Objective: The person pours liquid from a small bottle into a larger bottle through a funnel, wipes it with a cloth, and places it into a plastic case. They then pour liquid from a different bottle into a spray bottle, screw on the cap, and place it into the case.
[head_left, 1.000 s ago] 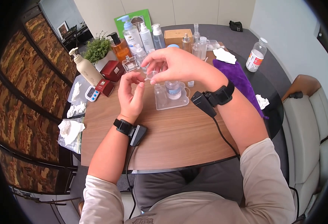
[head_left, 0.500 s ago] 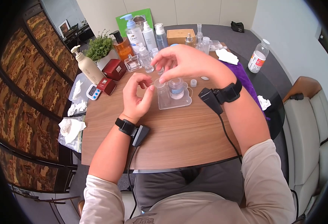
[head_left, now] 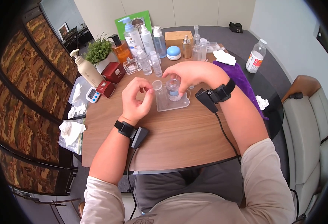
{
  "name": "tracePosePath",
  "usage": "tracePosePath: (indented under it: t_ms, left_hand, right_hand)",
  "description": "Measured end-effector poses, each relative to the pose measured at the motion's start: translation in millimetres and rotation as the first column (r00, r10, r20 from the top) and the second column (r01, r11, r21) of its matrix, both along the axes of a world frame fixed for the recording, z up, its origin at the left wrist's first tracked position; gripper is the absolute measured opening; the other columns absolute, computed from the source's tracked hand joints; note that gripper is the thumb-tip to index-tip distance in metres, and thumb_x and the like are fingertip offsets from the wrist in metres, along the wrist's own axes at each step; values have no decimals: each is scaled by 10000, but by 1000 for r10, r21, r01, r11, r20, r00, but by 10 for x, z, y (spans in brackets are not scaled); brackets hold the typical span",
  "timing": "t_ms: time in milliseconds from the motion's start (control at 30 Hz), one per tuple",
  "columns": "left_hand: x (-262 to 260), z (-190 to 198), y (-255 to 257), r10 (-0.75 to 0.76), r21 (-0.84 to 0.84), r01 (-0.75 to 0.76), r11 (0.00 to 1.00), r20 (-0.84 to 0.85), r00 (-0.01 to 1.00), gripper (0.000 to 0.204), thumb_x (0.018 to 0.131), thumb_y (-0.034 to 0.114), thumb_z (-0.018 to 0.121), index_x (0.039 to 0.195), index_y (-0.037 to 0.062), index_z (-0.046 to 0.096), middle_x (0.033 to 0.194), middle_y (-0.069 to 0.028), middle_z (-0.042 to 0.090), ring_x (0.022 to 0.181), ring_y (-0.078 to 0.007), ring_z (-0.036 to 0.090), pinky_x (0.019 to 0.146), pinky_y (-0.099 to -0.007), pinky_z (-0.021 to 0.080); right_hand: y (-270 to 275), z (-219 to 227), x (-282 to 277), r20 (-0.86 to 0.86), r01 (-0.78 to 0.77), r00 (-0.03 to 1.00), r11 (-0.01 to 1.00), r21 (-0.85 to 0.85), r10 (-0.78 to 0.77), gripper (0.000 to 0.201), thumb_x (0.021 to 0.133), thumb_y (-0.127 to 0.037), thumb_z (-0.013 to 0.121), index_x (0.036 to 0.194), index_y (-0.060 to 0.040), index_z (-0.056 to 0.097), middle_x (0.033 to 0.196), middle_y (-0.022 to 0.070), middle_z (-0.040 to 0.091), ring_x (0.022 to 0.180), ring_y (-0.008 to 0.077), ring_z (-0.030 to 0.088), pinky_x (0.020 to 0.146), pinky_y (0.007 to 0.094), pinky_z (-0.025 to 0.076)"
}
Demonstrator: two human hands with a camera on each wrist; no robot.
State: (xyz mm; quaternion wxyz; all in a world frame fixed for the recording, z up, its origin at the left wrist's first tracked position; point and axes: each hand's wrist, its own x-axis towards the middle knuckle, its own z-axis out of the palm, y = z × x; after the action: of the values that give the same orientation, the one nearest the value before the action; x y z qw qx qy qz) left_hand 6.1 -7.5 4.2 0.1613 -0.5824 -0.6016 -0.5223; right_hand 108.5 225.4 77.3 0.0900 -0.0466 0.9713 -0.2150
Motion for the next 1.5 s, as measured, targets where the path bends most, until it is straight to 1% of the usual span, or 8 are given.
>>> tracePosePath:
  t_ms: [500, 733, 800, 1100, 1233, 1300, 1433, 1500]
  left_hand:
    - [-10, 5, 13, 21, 12, -21, 1000, 30, 999, 75, 835, -16, 694, 893, 20, 663, 895, -86, 697, 781, -191, 614, 705, -302, 484]
    - [-15, -21, -17, 17, -6, -17, 1000, 25, 1000, 64, 851, -28, 678, 900, 10, 660, 901, -76, 681, 798, -167, 587, 735, -285, 468]
    - [2, -33, -51, 16, -18, -15, 1000, 42, 999, 61, 850, -26, 681, 896, 10, 662, 897, -76, 681, 798, -166, 588, 734, -285, 469]
    - [-10, -8, -24, 14, 21, -15, 1000, 36, 999, 72, 849, -40, 690, 902, 6, 674, 895, -81, 688, 798, -163, 596, 735, -283, 474]
    - [-16, -23, -17, 14, 25, -15, 1000, 35, 999, 71, 852, -41, 688, 903, 5, 672, 900, -80, 689, 802, -164, 599, 736, -282, 476]
    - [-33, -27, -16, 11, 24, -12, 1000, 26, 1000, 72, 854, -38, 690, 909, 5, 672, 903, -80, 690, 803, -165, 600, 734, -283, 476]
    - [-23, -16, -20, 10, 9, -10, 1000, 20, 1000, 80, 863, -24, 701, 932, 7, 674, 913, -79, 692, 806, -165, 600, 729, -286, 476]
    - [-20, -20, -10, 9, 11, -9, 1000, 28, 1000, 84, 866, -19, 706, 939, 7, 676, 914, -80, 692, 804, -165, 598, 727, -286, 476]
  right_hand:
    - [149, -114, -58, -10, -20, 1000, 983, -182, 18, 672, 712, -162, 921, 1298, -36, 618, 1212, 125, 750, 1090, 227, 689, 964, 346, 540]
    - [215, -40, -32, -29, 0, 1000, 958, -287, -9, 730, 727, -204, 914, 1370, -50, 606, 1248, 128, 736, 1130, 237, 686, 949, 359, 547]
    - [241, -81, -58, -18, -66, 998, 844, -532, 67, 610, 788, -119, 877, 1336, -65, 615, 1292, 40, 692, 1179, 149, 618, 998, 341, 511]
    - [246, -13, -19, -84, -76, 996, 722, -688, 25, 611, 782, -59, 882, 1350, -66, 656, 1339, 32, 663, 1266, 130, 587, 1078, 328, 485]
    - [302, -25, -28, -68, -62, 997, 761, -646, 23, 586, 785, -56, 880, 1325, -49, 654, 1335, 30, 664, 1253, 132, 600, 1088, 322, 481]
    - [315, -58, -23, -25, -69, 997, 772, -631, 69, 643, 803, -75, 888, 1374, 18, 607, 1276, 80, 717, 1190, 173, 652, 1049, 318, 509]
    - [362, -198, -77, 47, -58, 992, 761, -646, 116, 632, 796, -92, 888, 1361, -7, 619, 1252, 75, 728, 1176, 160, 651, 1024, 315, 511]
    - [373, -214, -92, 42, -48, 996, 855, -516, 81, 647, 781, -116, 891, 1365, -39, 623, 1257, 76, 739, 1171, 154, 653, 1008, 316, 507]
